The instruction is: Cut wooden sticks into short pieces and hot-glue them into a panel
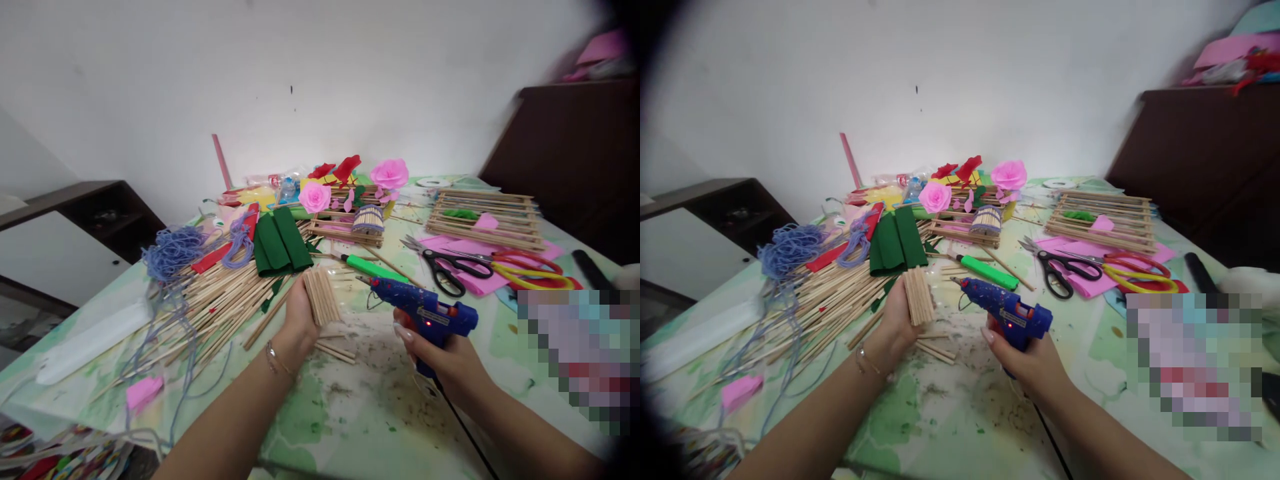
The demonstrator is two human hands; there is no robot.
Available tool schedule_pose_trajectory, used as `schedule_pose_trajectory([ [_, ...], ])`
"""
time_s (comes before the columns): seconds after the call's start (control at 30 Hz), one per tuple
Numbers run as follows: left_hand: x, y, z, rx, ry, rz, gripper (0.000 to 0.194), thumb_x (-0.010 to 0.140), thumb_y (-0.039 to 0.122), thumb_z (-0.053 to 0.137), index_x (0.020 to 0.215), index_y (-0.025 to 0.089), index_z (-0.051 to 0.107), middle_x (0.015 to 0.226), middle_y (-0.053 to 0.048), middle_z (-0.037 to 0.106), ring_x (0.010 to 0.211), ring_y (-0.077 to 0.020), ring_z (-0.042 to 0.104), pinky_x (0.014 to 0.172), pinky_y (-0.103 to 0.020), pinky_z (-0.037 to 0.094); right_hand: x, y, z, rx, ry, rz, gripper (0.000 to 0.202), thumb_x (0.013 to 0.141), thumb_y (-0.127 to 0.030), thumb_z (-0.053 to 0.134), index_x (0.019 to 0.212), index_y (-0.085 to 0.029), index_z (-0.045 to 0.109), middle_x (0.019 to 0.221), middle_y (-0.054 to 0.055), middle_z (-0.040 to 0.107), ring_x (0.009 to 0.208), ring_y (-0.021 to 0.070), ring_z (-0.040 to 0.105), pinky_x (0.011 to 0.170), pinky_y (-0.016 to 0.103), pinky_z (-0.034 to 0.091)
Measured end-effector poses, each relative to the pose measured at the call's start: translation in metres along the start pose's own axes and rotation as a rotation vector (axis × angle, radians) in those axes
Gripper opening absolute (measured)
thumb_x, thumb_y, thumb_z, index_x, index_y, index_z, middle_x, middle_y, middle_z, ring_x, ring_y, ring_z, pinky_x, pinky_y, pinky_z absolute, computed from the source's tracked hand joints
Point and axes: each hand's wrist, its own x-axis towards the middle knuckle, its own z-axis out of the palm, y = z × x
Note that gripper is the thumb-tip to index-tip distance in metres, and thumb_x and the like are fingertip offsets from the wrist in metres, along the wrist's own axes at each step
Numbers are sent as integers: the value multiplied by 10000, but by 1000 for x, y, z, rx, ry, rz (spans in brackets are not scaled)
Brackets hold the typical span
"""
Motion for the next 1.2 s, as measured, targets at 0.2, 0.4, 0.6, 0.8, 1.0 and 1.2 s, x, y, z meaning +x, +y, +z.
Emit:
schedule_pose_trajectory([
  [0.2, 47, 30, -31, 937, 93, 298, 301, 814, 384, 425, 637, 178, 555, 688, -79, 665, 713, -229, 655, 656, -312, 500, 6, -2, 0, 51, 63, -24, 345, 683, -443, 743, 838, -171, 599, 589, -35, 490, 484, 85, 418, 451, 229, 363],
  [0.4, 40, 37, -40, 1303, 181, 527, 337, 869, 362, 440, 683, 132, 600, 924, -261, 665, 1024, -388, 598, 921, -494, 385, 9, 1, -4, 109, 90, -123, 323, 705, -446, 731, 828, -175, 607, 605, -16, 523, 493, 96, 431, 438, 234, 351],
  [0.6, -14, 18, -18, 1177, -126, 1013, 254, 868, 324, 496, 885, 159, 689, 998, -157, 688, 1003, -272, 600, 943, -358, 398, 6, -20, -5, 108, 173, -238, 299, 724, -476, 709, 784, -192, 636, 730, 25, 592, 718, 168, 556, 672, 305, 477],
  [0.8, -71, -39, 1, 668, -1048, 398, 480, 721, 402, 703, 1120, 142, 644, 1088, -124, 676, 995, -246, 604, 875, -320, 456, -8, -48, 13, -124, 13, -263, 347, 789, -525, 619, 926, -206, 646, 838, 46, 639, 790, 210, 581, 718, 336, 507],
  [1.0, -68, -54, -2, 683, -950, 364, 242, 728, 196, 648, 967, 167, 679, 991, -70, 684, 920, -209, 590, 829, -282, 456, -15, -61, 6, -460, -481, -409, 337, 833, -382, 596, 1099, -176, 582, 1033, 103, 595, 953, 227, 567, 869, 382, 496],
  [1.2, -62, -46, -6, 714, -881, 314, 326, 704, 457, 691, 793, 152, 618, 756, -18, 595, 755, -165, 528, 735, -259, 429, 55, -95, -61, -670, -938, -316, 570, 690, -304, 759, 1238, -230, 622, 1187, 77, 662, 1039, 234, 642, 857, 326, 523],
])
